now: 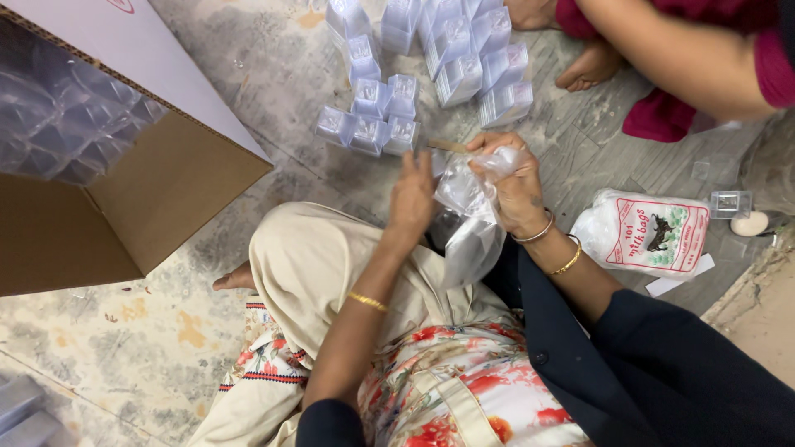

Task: The person sits on the floor and packs small clear plastic boxes into clear plastic bags, twisting the bags closed, and places the filled bags into a large cardboard box alongside other bagged boxes. They repeat this bagging cycle with items taken from piles on the floor.

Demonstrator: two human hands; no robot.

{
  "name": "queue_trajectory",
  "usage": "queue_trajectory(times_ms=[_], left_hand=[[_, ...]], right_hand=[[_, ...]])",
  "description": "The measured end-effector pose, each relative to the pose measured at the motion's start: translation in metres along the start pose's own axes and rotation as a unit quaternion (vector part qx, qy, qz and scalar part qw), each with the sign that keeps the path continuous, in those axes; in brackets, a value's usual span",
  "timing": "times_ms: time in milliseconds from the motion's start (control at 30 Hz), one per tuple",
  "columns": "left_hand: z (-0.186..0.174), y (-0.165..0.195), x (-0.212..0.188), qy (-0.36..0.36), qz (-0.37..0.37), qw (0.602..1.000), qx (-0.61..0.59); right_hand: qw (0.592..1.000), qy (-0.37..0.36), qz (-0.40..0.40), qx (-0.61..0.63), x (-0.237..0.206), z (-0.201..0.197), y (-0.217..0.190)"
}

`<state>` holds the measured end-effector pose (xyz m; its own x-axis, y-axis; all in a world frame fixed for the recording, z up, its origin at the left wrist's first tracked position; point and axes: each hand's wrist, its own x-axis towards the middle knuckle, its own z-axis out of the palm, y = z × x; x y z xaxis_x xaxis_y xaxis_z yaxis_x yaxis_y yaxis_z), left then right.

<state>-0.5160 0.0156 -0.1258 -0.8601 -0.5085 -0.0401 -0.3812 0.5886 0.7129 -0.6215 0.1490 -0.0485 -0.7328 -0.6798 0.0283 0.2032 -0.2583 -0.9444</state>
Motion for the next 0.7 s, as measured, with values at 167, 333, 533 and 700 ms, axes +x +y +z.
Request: queue_trajectory(times_ms=[167,333,533,700], left_hand=[[-0.021,0.033,0.013,0.126,0.090,0.987,-0.050],[-0.044,0.065,-0.005,0.108,0.098,0.945,-0.292],[0.002,0.076,-0.025,0.024,-0.011,0.837,-0.547],[-0.003,0.031,-0.034,-0.130,-0.080,0.560,-0.815]], right_hand=[[0.991,0.088,0.081,0.059,-0.003,-0.020,0.006],[0.987,0.109,0.106,0.059,-0.008,-0.032,0.026],[0.923,0.129,0.317,0.177,-0.007,-0.041,0.025],[0.901,-0.118,0.327,0.258,-0.007,-0.078,0.006]])
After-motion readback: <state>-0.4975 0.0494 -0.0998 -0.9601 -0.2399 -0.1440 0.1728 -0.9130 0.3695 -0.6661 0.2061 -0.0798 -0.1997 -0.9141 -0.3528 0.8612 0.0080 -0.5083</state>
